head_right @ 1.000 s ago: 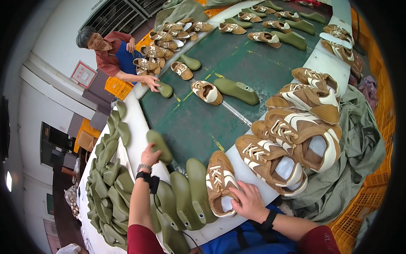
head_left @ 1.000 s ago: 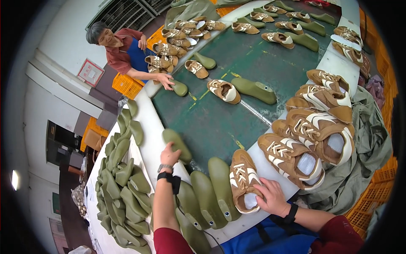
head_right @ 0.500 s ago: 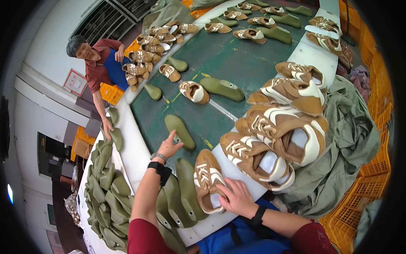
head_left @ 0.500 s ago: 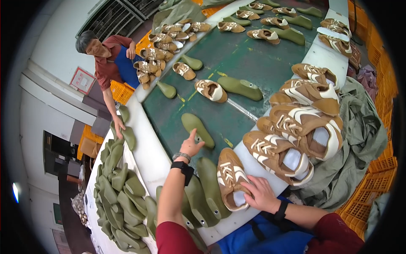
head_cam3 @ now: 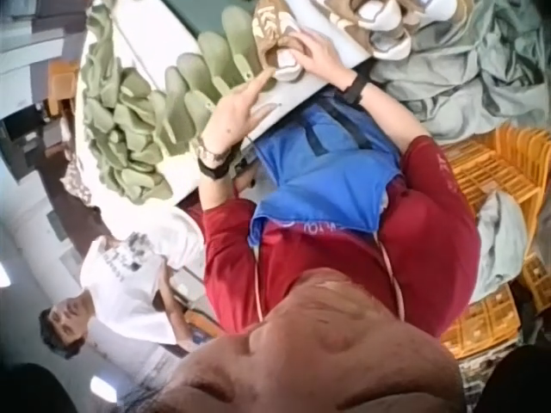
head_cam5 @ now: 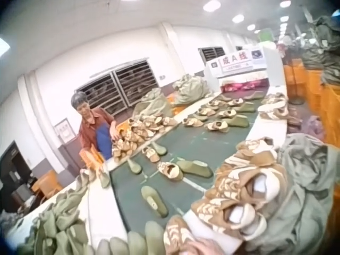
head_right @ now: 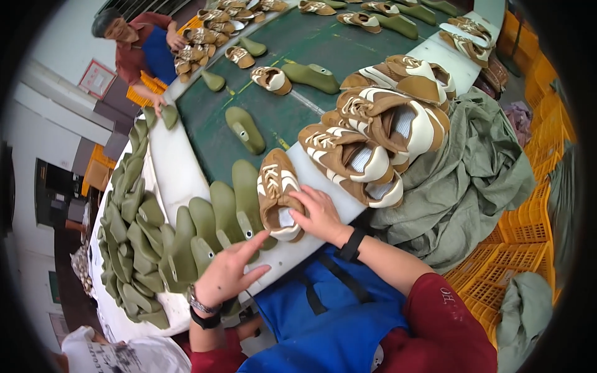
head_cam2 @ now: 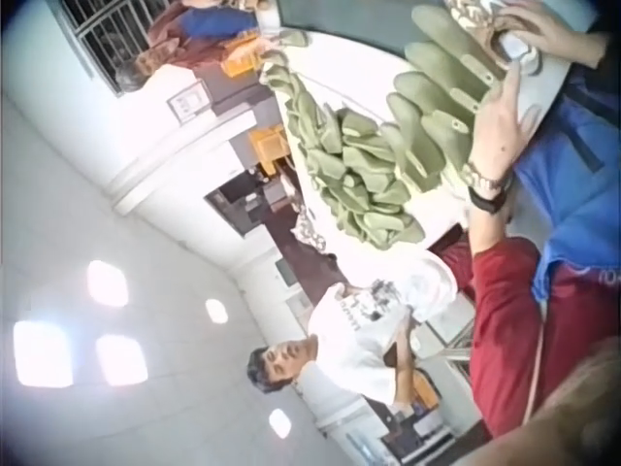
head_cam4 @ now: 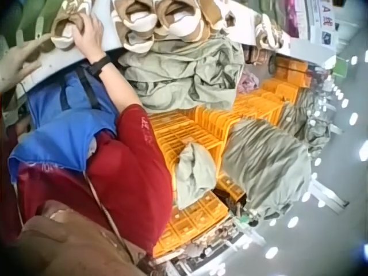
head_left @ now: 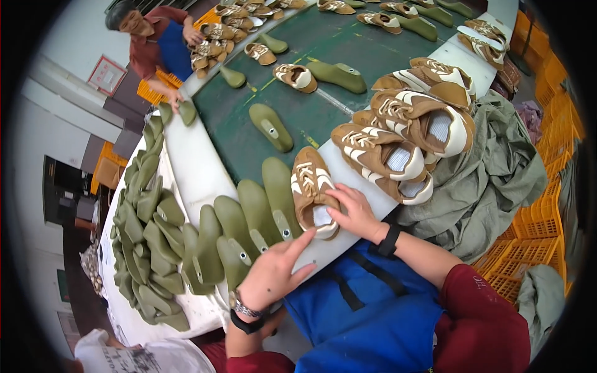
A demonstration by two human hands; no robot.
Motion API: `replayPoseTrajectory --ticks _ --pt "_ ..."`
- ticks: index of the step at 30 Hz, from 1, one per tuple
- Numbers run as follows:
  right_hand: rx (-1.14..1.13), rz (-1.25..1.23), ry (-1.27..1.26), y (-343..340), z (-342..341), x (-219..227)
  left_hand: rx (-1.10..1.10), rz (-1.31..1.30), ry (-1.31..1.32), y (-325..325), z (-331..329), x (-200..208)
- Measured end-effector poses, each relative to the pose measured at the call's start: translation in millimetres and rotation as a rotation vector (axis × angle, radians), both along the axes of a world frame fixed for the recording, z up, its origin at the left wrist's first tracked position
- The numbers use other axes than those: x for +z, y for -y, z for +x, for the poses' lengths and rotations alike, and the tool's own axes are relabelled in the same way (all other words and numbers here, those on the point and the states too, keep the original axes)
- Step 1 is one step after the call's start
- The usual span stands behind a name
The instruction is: The recorder is assembling shoes by placing them onto green shoe lasts on a factory production table.
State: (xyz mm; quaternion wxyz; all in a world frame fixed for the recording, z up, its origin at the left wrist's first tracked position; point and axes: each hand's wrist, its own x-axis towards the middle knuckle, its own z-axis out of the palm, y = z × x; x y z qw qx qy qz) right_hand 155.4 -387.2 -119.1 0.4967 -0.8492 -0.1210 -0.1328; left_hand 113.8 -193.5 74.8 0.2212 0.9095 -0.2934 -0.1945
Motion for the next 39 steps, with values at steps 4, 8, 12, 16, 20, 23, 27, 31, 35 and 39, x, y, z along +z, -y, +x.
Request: replayPoseTrajectory --ticks 4,8,12,16,20,23,27,31,35,39 --pt "0.072 0.006 -0.128 12 10 45 0.171 -0.106 0.057 -5 -37 -16" --pt "0.11 -0.043 -0.202 14 -9 38 0.31 -0.191 0.163 -9 -53 -47" --pt "0.029 0.104 -0.275 15 -19 51 0.45 -0.304 0.338 -1 -37 -69" --pt "0.102 0.277 -0.092 6 -40 90 0.714 -0.908 -0.148 6 -21 -82" --pt "0.195 0.203 -0.023 1 -55 126 0.59 -1.429 -0.719 13 -17 -69" --pt "0.292 -0.044 0.096 4 -49 145 0.615 -1.508 -0.81 11 -16 -68" --pt "0.185 -0.162 0.202 -2 -42 136 0.561 -1.399 -0.632 22 -26 -65" --pt "0.453 0.381 -0.273 2 -38 127 0.667 -1.552 -0.586 17 -23 -52" --pt "0.957 1.434 -0.704 14 -53 80 0.798 -1.683 -0.5 -10 -7 -50" --pt "1.272 1.588 -0.857 19 -55 63 0.915 -1.578 -0.348 -31 -7 -38"
